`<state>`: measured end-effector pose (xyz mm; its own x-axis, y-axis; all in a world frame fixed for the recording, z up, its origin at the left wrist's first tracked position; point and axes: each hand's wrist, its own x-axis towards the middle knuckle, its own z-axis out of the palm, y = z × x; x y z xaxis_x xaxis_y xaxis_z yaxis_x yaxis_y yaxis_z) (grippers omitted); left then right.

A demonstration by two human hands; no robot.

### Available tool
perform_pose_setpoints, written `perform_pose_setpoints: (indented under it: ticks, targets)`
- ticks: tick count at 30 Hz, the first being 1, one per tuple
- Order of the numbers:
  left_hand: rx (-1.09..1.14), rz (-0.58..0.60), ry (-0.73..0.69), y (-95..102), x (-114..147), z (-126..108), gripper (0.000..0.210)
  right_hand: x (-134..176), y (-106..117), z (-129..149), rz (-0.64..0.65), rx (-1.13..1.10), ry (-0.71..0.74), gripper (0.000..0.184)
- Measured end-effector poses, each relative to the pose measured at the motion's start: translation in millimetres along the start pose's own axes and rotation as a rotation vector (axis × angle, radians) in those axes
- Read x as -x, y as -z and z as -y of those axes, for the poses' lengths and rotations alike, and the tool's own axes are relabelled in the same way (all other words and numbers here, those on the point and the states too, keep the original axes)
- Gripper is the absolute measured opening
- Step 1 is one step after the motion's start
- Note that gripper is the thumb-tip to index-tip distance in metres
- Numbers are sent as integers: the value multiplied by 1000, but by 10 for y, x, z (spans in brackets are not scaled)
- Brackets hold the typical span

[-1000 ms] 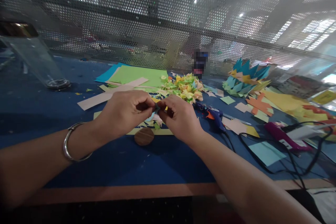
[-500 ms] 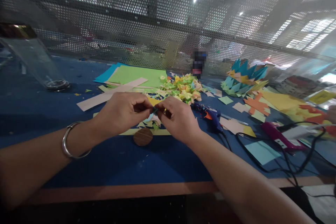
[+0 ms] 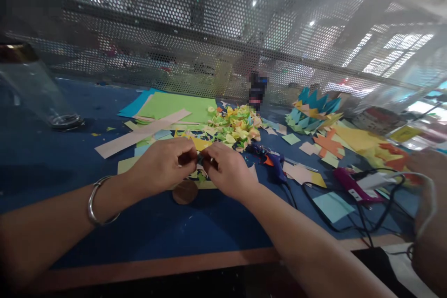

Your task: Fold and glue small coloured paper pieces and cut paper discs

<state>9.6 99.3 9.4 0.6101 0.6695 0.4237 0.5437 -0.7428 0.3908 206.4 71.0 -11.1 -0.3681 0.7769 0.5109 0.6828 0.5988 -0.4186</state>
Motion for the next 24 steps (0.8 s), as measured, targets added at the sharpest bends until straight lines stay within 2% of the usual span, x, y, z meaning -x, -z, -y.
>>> perform_pose_setpoints:
  ticks: [7, 12, 16, 20, 22, 24]
  targets:
    - [97, 11, 41, 4, 9, 52, 6, -29, 67, -30, 52, -35, -33, 11]
    - [247, -16, 117, 48, 26, 76, 6, -47, 353, -143, 14, 111, -166, 13]
    - [368, -73, 202, 57, 10, 93, 10, 114, 713, -296, 85, 366, -339, 14]
    - [471, -79, 282, 26, 14, 110, 12, 470, 939, -582, 80, 624, -615, 23]
    - [518, -72, 283, 2, 23, 114, 10, 632, 972, -754, 73, 636, -733, 25]
    - [544, -64, 285, -17, 29, 113, 8, 738, 972, -903, 55, 511, -818, 25]
